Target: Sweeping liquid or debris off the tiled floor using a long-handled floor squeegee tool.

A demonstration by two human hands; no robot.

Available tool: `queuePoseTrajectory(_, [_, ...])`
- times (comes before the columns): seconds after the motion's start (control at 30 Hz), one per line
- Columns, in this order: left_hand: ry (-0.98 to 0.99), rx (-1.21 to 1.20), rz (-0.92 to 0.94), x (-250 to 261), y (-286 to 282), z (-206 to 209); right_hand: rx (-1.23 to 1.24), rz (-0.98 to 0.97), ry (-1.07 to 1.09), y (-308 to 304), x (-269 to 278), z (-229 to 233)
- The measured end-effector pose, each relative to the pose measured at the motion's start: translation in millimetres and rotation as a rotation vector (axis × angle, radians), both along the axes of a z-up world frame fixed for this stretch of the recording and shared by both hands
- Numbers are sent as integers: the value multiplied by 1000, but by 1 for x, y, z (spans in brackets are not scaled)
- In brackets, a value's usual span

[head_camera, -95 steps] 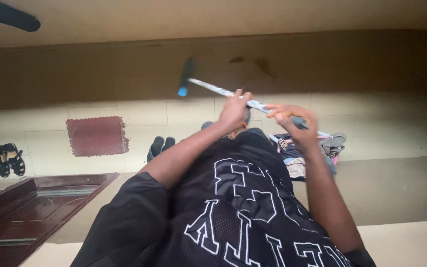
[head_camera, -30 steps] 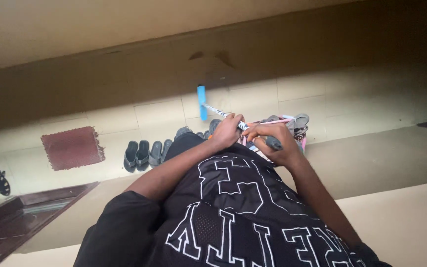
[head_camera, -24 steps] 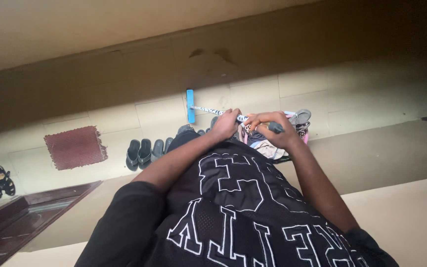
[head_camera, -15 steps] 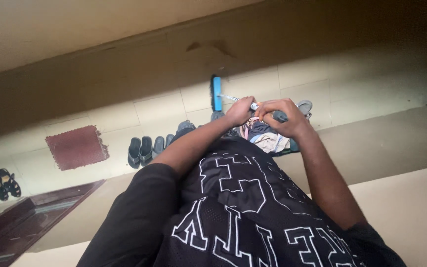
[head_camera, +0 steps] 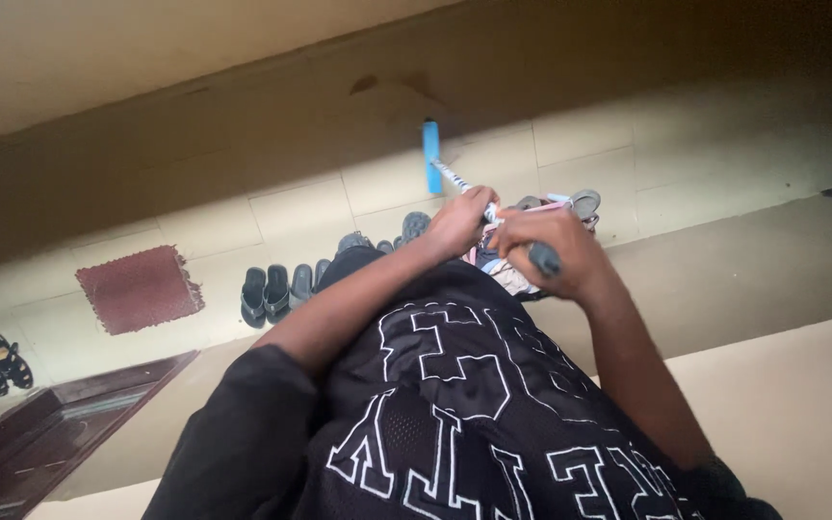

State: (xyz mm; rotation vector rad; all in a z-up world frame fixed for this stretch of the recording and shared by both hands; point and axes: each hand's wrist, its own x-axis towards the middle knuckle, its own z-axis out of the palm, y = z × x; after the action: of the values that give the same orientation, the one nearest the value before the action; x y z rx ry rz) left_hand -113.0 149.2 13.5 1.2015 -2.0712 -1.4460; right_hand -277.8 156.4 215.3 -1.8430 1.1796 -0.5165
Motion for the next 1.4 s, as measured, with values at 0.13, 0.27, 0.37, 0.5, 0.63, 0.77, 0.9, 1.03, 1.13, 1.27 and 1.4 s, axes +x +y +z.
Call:
queuePoseTrajectory(0.13, [-92, -104, 5, 33, 2, -3, 38, 4, -114, 2, 12, -12])
queuePoseTrajectory(0.27, [-202, -52, 92, 56, -4, -52, 80, -25, -250, -3, 21, -69])
queuePoseTrajectory(0.37, [-285, -5, 96, 60, -11, -95, 149, -101, -318, -3, 22, -111])
queuePoseTrajectory(0.5, [-304, 73, 41, 27, -19, -139, 190, -185, -257, -1, 5, -133])
queuePoseTrajectory(0.63, [-212, 96, 27, -22, -26, -124, 276, -327, -196, -1, -11, -88])
queuePoseTrajectory(0.77, [-103, 28, -2, -48, -30, -94, 166, -377, -142, 1, -16, -53])
queuePoseTrajectory(0.9, [-113, 14, -19, -46, -39, -45, 108, -371, -28, -4, -13, -24])
queuePoseTrajectory(1.03, [-130, 12, 17, -14, -39, -10, 16, -308, -157, -5, 6, -6])
queuePoseTrajectory(1.13, [-190, -17, 60, 13, -46, -16, 47, -291, -240, -16, 14, -22])
queuePoseTrajectory(1.27, [-284, -10, 116, 58, -62, -55, 163, -292, -378, -34, 35, -84])
queuePoseTrajectory(1.4, [-406, -3, 41, 89, -82, -119, 241, -288, -402, -53, 61, -132])
